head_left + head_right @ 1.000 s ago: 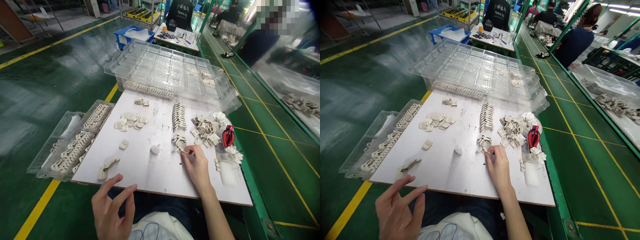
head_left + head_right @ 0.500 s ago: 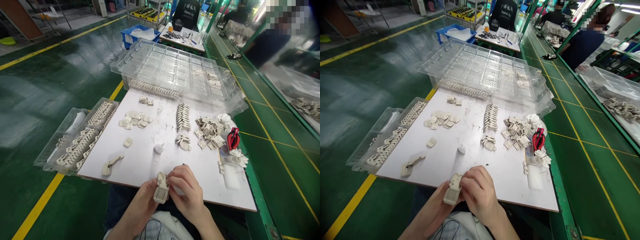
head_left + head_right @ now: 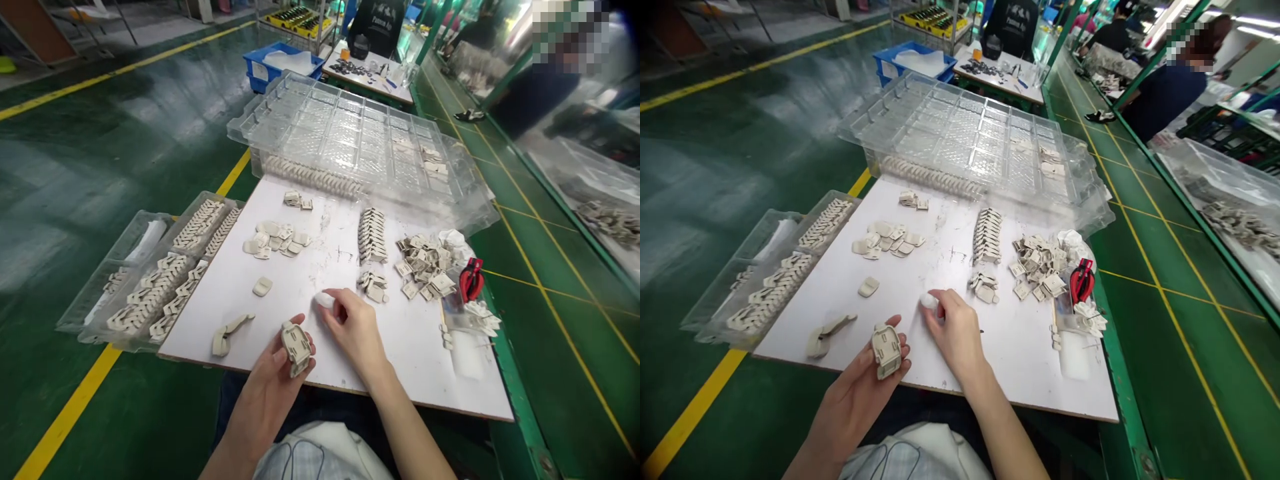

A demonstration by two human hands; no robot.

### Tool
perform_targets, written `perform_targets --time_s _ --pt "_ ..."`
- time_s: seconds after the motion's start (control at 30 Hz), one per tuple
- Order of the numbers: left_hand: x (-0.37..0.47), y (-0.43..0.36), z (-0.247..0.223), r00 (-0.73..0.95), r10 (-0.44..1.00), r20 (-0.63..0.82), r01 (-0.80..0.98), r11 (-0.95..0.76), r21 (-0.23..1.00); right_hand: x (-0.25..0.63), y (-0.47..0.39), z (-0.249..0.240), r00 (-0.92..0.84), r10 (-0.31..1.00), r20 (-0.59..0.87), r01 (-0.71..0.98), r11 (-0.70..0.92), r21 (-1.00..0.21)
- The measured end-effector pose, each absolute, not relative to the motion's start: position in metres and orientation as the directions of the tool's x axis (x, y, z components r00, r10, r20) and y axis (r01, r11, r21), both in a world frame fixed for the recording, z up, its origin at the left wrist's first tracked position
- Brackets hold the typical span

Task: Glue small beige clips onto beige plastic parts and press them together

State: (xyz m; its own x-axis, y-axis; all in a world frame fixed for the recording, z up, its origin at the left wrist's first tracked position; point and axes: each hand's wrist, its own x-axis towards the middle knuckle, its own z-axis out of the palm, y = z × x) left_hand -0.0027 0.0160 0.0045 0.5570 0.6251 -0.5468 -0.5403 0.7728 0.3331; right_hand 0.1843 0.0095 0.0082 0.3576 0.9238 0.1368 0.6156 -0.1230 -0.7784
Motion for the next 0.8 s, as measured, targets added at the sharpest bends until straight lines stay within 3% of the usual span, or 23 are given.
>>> perform_targets --time_s 0.17,0.3,0.53,0.6,0.67,0.8 --pt "0.013 0.015 0.008 0.546 0.608 -0.576 -0.522 0.785 0.334 0.189 -0.001 0.016 0.503 0.836 0.219 0.4 0.0 -0.917" --pt "0.037 0.015 0.01 0.627 0.576 -0.524 -0.478 0.816 0.325 0.207 -0.028 0.016 0.513 0.854 0.089 0.081 0.056 -0.995" --pt "0.05 0.019 0.006 0.72 0.534 -0.443 -0.443 0.845 0.298 0.227 -0.029 0.024 0.695 0.719 0.03 -0.036 0.076 -0.996" --pt "0.05 0.02 0.006 0.73 0.528 -0.434 -0.439 0.849 0.295 0.223 -0.018 0.031 0.749 0.657 0.086 -0.004 0.133 -0.991" --pt "0.05 0.021 0.006 0.733 0.523 -0.436 -0.434 0.852 0.291 0.216 -0.008 0.036 0.786 0.569 0.241 0.143 0.213 -0.967" --pt "0.053 0.021 0.004 0.739 0.513 -0.436 -0.428 0.858 0.284 0.206 -0.001 0.039 0.692 0.53 0.489 0.45 0.212 -0.867"
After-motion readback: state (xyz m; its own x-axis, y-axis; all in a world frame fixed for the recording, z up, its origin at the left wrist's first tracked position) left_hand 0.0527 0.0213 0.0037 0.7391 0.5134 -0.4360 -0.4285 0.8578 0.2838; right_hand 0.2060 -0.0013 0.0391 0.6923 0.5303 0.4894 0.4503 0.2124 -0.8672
